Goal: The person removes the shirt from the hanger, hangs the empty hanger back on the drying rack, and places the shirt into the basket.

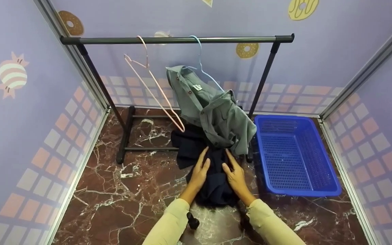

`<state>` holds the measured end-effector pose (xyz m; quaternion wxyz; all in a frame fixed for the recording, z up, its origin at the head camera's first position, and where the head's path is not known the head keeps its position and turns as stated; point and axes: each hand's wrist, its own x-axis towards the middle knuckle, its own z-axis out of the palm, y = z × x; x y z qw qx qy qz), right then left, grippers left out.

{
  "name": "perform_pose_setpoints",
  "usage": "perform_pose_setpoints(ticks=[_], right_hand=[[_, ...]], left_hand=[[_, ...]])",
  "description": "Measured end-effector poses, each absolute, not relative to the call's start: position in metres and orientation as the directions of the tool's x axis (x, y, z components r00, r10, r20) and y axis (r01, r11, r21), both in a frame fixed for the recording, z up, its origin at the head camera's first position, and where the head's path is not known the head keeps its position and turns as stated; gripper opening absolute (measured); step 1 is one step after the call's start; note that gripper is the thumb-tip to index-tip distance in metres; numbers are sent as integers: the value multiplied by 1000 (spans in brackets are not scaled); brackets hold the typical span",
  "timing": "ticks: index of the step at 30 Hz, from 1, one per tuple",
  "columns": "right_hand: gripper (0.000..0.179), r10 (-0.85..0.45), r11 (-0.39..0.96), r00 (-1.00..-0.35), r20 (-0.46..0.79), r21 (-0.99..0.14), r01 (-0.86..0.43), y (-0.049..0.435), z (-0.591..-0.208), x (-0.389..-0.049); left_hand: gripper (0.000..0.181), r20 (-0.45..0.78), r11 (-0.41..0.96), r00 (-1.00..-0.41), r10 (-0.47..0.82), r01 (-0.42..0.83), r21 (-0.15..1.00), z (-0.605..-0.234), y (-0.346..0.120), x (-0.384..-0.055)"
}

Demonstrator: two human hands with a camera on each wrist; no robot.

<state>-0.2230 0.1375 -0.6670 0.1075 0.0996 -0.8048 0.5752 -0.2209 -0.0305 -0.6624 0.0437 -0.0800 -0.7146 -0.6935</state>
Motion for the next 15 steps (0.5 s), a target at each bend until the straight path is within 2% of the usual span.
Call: perform_pose_setpoints(ticks=[4, 11, 15], right_hand=[[54, -35, 298, -963, 268, -917, -266, 129, -648, -215], [54, -37, 249, -959, 283, -926, -283, 130, -631, -216], [54, -47, 194, -951, 306, -931, -309, 132, -614, -217]], left_hand=[[52, 183, 3, -981, 60, 184, 983, -645, -27, -213], [53, 251, 79, -967, 51, 255, 964, -621, -22, -205], [55, 292, 106, -956, 24, 293, 950, -622, -18, -209]])
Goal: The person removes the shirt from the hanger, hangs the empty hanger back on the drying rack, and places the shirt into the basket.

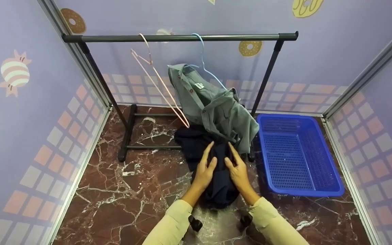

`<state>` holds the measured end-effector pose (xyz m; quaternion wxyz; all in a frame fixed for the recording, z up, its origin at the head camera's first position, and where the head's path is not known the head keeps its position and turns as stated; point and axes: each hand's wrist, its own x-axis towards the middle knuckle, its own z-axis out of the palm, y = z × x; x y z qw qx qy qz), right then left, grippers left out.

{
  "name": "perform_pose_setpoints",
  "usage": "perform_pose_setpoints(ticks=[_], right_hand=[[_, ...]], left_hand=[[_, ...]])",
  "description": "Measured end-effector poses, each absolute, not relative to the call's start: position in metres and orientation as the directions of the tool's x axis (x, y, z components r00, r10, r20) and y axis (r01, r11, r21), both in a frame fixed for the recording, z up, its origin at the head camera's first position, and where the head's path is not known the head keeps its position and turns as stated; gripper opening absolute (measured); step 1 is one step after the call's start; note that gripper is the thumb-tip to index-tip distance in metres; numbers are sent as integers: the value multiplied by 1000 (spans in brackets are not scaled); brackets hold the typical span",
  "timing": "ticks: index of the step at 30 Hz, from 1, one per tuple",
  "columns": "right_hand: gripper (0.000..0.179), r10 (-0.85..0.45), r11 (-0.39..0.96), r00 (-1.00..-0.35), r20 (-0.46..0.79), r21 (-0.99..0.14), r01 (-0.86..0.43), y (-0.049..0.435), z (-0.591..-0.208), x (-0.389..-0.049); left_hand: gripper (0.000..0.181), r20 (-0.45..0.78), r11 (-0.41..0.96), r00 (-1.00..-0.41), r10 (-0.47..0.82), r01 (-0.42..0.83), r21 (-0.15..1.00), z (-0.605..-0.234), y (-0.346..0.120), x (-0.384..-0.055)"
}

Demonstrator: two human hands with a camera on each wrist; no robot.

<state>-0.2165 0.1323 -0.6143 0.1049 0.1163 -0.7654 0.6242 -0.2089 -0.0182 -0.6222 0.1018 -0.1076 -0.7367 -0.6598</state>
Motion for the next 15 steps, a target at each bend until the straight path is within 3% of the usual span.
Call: perform_pose_setpoints(ticks=[4, 15], right_hand=[[56, -67, 184, -938, 340, -920, -346, 137, -592, -217], [66, -128, 89, -895, 427, -894, -439, 167, -576, -228]], left_hand=[[56, 319, 110, -948, 9, 318, 942, -619, -15, -214], [57, 387, 136, -921, 44, 389, 911, -562, -3, -205]])
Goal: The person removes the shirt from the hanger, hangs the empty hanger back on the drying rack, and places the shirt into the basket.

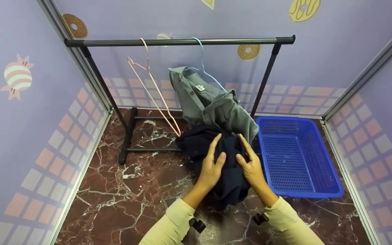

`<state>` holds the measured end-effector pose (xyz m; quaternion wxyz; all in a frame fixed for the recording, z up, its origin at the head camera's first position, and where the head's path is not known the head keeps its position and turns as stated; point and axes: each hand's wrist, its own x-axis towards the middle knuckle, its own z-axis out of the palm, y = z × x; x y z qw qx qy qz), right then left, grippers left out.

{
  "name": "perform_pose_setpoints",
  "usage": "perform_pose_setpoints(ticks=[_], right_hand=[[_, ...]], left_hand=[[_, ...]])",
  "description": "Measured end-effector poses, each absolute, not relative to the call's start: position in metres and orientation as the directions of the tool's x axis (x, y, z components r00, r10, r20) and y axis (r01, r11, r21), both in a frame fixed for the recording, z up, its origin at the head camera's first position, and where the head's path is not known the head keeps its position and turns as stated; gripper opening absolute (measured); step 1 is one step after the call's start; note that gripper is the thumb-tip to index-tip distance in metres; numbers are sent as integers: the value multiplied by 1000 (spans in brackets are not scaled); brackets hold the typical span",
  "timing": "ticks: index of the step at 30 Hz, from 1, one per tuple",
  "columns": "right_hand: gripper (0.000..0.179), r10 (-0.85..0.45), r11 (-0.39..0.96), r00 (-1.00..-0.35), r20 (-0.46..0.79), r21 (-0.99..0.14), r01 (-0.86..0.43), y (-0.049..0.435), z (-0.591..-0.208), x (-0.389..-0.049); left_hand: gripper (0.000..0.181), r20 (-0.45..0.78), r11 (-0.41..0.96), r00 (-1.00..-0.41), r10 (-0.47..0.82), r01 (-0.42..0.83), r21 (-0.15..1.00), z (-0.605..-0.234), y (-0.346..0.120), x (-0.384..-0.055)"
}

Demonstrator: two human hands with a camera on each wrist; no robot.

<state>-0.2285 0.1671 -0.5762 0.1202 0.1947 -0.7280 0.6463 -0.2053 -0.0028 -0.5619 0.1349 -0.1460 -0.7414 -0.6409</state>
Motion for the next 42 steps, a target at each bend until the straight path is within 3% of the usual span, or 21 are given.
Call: perform_pose_setpoints(ticks=[21, 33, 42], right_hand=[[63, -166, 22, -853, 496, -862, -506, 213, -511, -212], [74, -171, -85, -756, 632, -774, -628, 247, -470, -206], [80, -57, -153, -691, 721, -690, -708, 271, -425, -189]], left_hand=[[58, 445, -7, -893, 64, 446, 895, -506, 38, -190], [72, 492, -112, -864, 105, 481, 870, -471, 70, -184], [79, 611, -122, -764, 204, 600, 791, -430, 95, -181]])
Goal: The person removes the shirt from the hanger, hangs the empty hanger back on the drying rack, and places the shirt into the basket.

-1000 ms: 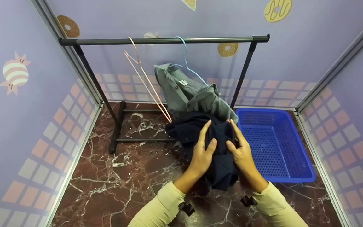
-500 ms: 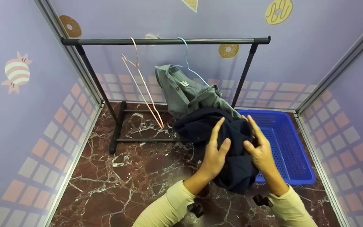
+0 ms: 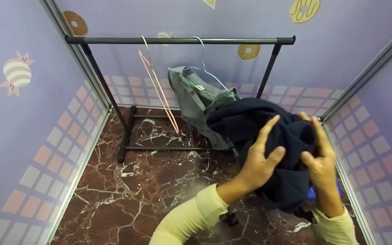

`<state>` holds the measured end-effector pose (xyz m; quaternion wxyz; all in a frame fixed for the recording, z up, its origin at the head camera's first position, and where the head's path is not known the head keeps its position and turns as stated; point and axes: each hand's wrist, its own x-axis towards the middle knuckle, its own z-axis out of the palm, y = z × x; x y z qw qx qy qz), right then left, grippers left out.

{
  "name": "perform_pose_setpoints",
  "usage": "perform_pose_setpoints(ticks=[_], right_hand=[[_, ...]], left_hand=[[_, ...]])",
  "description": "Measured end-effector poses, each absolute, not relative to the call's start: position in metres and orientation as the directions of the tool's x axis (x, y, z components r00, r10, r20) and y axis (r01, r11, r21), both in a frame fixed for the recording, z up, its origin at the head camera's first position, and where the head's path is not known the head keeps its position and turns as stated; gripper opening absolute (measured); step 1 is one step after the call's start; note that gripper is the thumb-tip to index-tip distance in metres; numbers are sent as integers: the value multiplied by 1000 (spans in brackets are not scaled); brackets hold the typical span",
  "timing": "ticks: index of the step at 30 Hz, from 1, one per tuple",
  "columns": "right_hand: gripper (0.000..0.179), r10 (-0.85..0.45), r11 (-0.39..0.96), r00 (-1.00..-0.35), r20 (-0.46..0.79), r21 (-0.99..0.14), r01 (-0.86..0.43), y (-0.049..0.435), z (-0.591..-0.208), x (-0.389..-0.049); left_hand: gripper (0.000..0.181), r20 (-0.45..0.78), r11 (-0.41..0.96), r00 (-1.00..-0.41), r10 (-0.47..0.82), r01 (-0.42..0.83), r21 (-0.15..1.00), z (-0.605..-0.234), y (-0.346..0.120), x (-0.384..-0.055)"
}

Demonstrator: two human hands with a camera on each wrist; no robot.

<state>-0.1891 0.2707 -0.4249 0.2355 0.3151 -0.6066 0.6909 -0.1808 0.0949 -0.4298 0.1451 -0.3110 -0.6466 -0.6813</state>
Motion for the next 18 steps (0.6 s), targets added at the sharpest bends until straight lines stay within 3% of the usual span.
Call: perform_pose_setpoints(ticks=[6, 11, 14, 18], right_hand=[[84, 55, -181, -634, 772, -616, -766, 275, -388, -181], [90, 128, -82, -596, 793, -591, -803, 286, -364, -181], [91, 155, -38, -607, 779, -609, -792, 295, -359, -185], [85, 164, -23, -654, 739, -659, -751, 313, -371, -197]], left_hand=[[88, 678, -145, -687, 261, 666, 731, -401, 110, -191], [68, 711, -200, -636, 301, 686, 699, -385, 125, -205], [73, 700, -226, -637, 324, 666, 711, -384, 137, -218], [66, 647, -269, -674, 357, 589, 762, -394, 156, -237]])
